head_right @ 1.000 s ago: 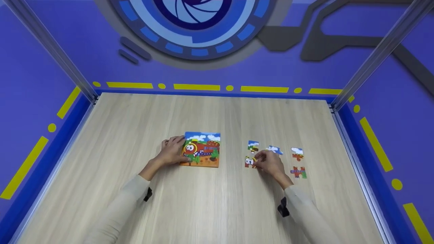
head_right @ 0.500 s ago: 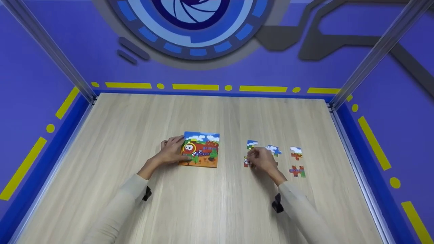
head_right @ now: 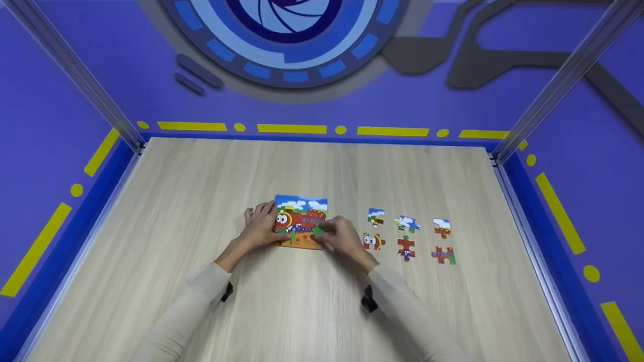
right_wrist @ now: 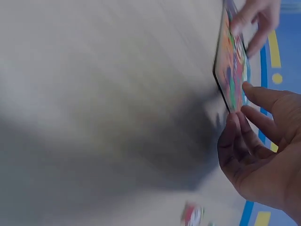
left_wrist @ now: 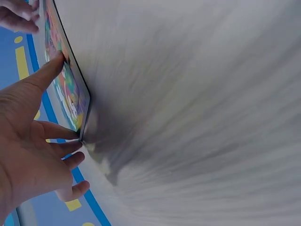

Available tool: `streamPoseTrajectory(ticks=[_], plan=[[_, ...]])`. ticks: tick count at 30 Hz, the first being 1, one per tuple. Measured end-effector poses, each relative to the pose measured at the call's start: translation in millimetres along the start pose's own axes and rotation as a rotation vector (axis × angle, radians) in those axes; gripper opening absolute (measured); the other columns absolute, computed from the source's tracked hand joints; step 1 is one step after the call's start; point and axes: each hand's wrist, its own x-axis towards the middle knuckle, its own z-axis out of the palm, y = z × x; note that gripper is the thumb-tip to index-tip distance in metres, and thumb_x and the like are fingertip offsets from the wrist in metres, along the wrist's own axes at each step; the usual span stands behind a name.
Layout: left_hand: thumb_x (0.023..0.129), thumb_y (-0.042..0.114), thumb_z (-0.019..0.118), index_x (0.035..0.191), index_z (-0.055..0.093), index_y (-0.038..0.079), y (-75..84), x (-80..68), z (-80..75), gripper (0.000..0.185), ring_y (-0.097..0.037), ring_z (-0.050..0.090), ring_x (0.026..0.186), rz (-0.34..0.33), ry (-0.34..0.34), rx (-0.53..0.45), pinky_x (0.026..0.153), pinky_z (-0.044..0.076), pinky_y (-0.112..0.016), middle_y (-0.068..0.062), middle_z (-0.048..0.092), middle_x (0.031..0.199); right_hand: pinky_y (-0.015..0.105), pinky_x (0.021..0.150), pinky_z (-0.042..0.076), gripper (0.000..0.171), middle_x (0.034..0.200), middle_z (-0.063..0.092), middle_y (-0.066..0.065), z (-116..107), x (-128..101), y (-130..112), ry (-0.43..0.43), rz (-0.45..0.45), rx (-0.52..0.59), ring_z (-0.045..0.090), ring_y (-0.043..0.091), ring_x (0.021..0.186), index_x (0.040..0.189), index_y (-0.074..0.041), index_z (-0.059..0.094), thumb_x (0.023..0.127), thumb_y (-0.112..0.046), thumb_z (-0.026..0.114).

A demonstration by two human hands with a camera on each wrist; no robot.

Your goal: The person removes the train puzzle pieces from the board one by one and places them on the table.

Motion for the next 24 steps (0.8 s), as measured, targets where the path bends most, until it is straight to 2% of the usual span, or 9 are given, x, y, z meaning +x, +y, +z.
streamPoseTrajectory(ticks=[3, 7, 10, 18, 24], plan=[[0.072, 0.056, 0.075, 0.142, 0.037, -0.002, 0.1, -0.3, 1.0, 0.099, -0.032, 0.028, 0.136, -0.001, 0.011, 0.037, 0.108, 0.017, -0.058, -0.014, 0.033, 0.149, 0.026, 0.067, 0.042, 0.045, 0.096, 0.059, 0.01, 15.1, 5.0, -7.8, 0.004, 0.071, -0.056, 0.053, 0.02, 0.082, 0.119, -0.003, 0.066, 0.079, -0.02, 0.077], [0.07, 0.056, 0.076, 0.141, 0.039, -0.002, -0.3, 0.2, 2.2, 0.099, -0.032, 0.029, 0.135, 0.003, 0.025, 0.048, 0.107, 0.019, -0.057, -0.014, 0.034, 0.148, 0.028, 0.067, 0.04, 0.044, 0.096, 0.055, 0.009, 23.4, 8.3, -14.8, 0.004, 0.113, -0.117, 0.05, 0.018, 0.081, 0.12, -0.007, 0.066, 0.079, -0.019, 0.077], [0.07, 0.055, 0.077, 0.142, 0.039, -0.001, -0.3, 1.0, 1.2, 0.099, -0.032, 0.029, 0.136, 0.0, 0.023, 0.044, 0.108, 0.017, -0.058, -0.014, 0.034, 0.148, 0.029, 0.069, 0.041, 0.04, 0.096, 0.057, 0.008, 24.0, 10.4, -16.4, 0.0, 0.115, -0.117, 0.05, 0.017, 0.081, 0.117, -0.009, 0.068, 0.079, -0.018, 0.077], [0.069, 0.055, 0.077, 0.143, 0.037, 0.001, -0.8, 1.5, 0.1, 0.101, -0.031, 0.028, 0.137, -0.011, 0.025, 0.036, 0.109, 0.016, -0.057, -0.013, 0.034, 0.149, 0.033, 0.073, 0.044, 0.036, 0.095, 0.058, 0.009, 24.4, 12.3, -19.2, 0.032, 0.156, -0.095, 0.052, 0.018, 0.083, 0.108, -0.004, 0.068, 0.077, -0.017, 0.079], [0.069, 0.055, 0.077, 0.144, 0.037, 0.001, 1.8, 1.9, -1.8, 0.1, -0.031, 0.028, 0.137, -0.017, 0.006, 0.045, 0.109, 0.016, -0.057, -0.012, 0.034, 0.149, 0.033, 0.073, 0.041, 0.033, 0.094, 0.055, 0.011, 21.7, 15.8, -22.9, -0.002, 0.203, -0.076, 0.049, 0.019, 0.082, 0.103, -0.001, 0.065, 0.076, -0.014, 0.079]])
